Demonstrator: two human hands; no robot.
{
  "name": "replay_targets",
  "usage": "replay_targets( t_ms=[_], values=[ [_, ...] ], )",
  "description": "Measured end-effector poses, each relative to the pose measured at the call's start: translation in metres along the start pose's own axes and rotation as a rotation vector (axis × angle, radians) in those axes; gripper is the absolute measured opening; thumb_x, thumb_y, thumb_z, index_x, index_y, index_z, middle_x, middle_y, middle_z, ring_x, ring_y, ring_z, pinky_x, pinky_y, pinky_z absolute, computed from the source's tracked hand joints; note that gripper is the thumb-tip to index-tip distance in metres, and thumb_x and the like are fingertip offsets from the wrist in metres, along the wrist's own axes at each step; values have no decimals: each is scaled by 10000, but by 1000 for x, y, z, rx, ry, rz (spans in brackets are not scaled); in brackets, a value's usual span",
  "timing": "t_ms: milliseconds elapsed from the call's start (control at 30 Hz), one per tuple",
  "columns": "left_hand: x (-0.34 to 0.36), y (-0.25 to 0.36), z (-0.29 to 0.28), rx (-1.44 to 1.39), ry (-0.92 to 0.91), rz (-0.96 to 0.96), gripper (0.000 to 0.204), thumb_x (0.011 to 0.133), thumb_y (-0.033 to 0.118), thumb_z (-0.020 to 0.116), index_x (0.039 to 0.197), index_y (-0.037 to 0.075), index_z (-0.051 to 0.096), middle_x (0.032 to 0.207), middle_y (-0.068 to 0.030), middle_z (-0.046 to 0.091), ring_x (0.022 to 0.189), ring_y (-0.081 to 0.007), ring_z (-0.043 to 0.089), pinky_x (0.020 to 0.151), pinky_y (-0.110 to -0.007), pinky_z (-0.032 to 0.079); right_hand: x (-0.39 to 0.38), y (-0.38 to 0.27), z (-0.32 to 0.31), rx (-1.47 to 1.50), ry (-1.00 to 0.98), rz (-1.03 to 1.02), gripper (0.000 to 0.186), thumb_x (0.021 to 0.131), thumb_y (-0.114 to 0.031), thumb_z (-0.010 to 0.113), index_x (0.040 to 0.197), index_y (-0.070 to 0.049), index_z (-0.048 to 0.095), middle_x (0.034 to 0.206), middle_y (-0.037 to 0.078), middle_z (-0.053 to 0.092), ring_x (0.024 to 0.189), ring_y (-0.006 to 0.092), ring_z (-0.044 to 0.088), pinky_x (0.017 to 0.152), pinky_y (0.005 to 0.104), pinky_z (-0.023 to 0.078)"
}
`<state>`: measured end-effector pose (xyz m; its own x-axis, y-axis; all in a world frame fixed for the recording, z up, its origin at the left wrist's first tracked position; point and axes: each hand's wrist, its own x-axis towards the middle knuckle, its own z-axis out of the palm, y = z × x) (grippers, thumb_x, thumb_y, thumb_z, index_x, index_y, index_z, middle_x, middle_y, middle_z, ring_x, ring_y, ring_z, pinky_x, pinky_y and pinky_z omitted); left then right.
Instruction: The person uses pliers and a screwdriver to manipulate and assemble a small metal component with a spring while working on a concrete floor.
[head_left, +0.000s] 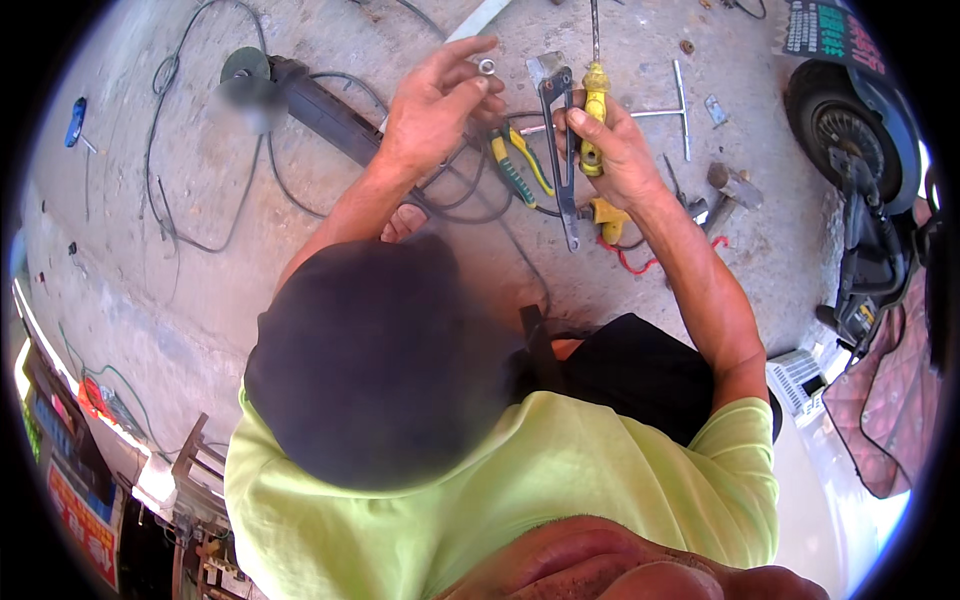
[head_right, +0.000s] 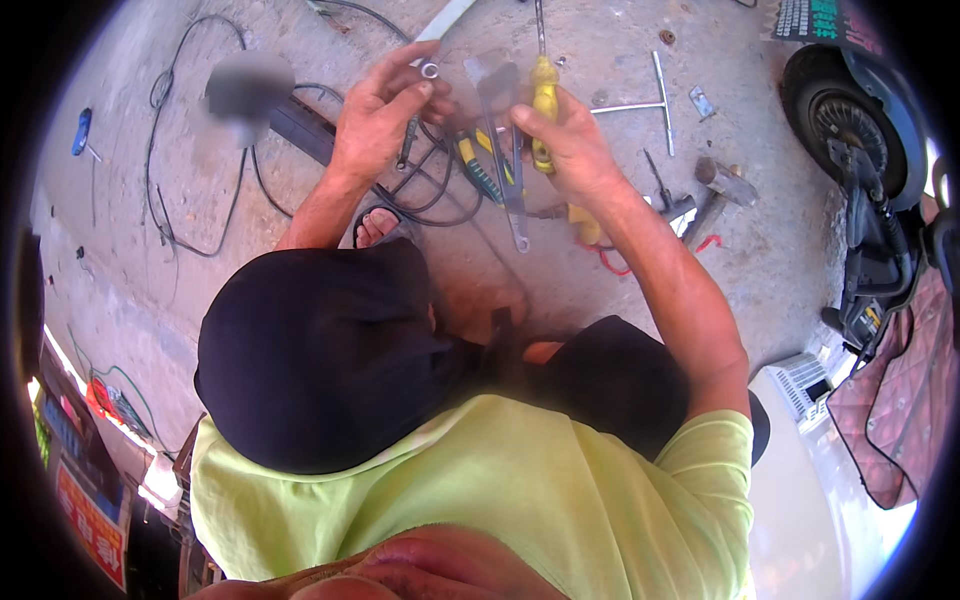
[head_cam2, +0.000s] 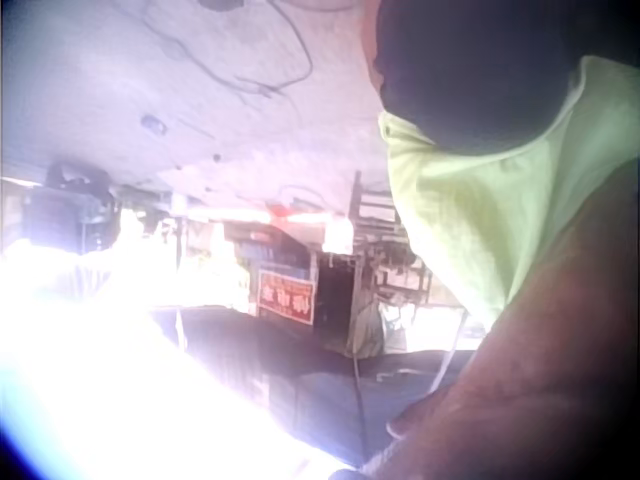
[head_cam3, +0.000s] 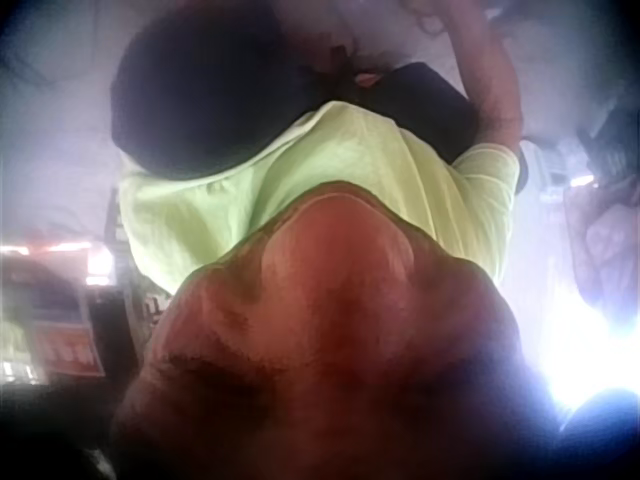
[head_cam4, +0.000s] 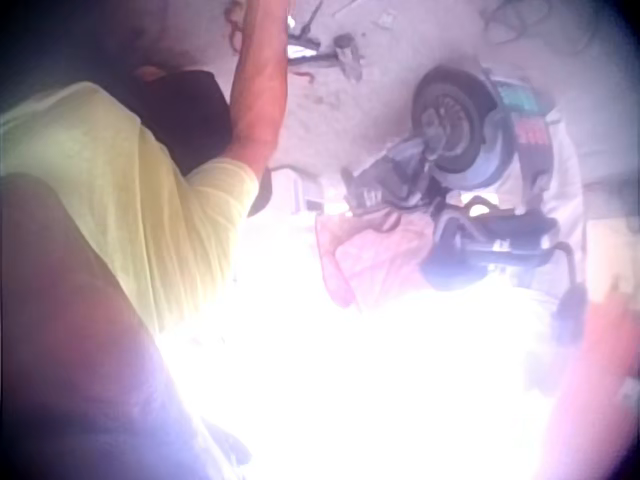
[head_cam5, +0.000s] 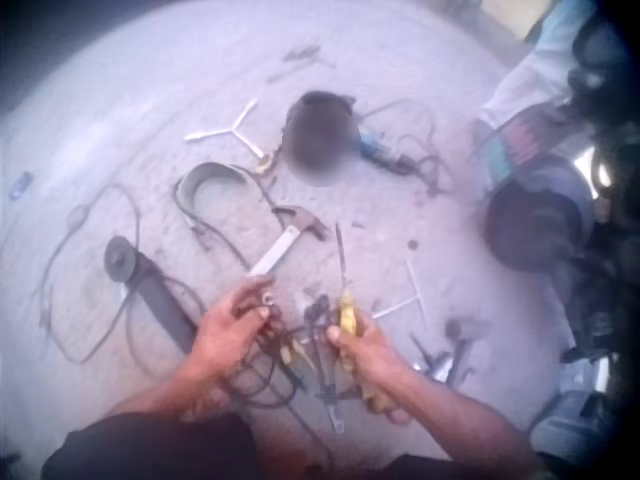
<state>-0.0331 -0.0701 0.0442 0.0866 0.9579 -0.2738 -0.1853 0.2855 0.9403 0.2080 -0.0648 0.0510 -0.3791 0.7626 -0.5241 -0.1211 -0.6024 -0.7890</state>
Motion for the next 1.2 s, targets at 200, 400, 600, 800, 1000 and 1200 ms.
replay_targets(
  t_ms=[200,400,600,800,1000,1200],
  values=[
    [11,-14,-50,254,263,307,314,981,2,529,1284,4,609,1046,-89,675,966,-199,707,838,-313,574,2,-10,-9,89,-57,-6,352,961,-257,683,1215,-57,544,1034,32,609,850,129,582,740,293,489],
    [-12,-18,-108,987,251,288,179,904,43,639,1073,32,697,1002,-135,682,931,-288,703,803,-369,557,2,-8,-22,368,28,130,301,956,-229,667,1180,-57,563,1005,51,604,779,135,565,704,310,472],
    [-40,-4,-129,1277,-158,101,232,867,108,708,1099,84,708,1040,-142,648,971,-389,656,813,-461,527,3,-11,-24,671,-63,254,259,996,-254,603,1183,-76,584,809,-46,477,637,74,451,615,270,367],
    [-43,18,-110,1443,-466,-94,303,856,179,736,1139,84,681,1070,-155,656,1001,-399,642,842,-487,520,6,-11,-21,613,-57,226,275,1002,-268,600,1196,-73,591,802,-38,487,638,91,465,616,271,370],
    [-33,38,-131,1169,-509,72,228,915,163,673,1104,37,701,880,-138,695,823,-345,678,724,-441,525,3,-15,-15,503,21,200,288,1010,-279,587,1210,-71,579,831,-25,522,642,107,471,621,271,386],
    [-43,52,-97,474,-187,-327,280,951,155,624,1189,34,706,790,-33,624,652,-73,535,576,-253,452,4,-18,-2,371,51,179,302,1010,-286,581,1218,-69,557,837,-25,527,648,109,478,630,270,402]
  ],
)
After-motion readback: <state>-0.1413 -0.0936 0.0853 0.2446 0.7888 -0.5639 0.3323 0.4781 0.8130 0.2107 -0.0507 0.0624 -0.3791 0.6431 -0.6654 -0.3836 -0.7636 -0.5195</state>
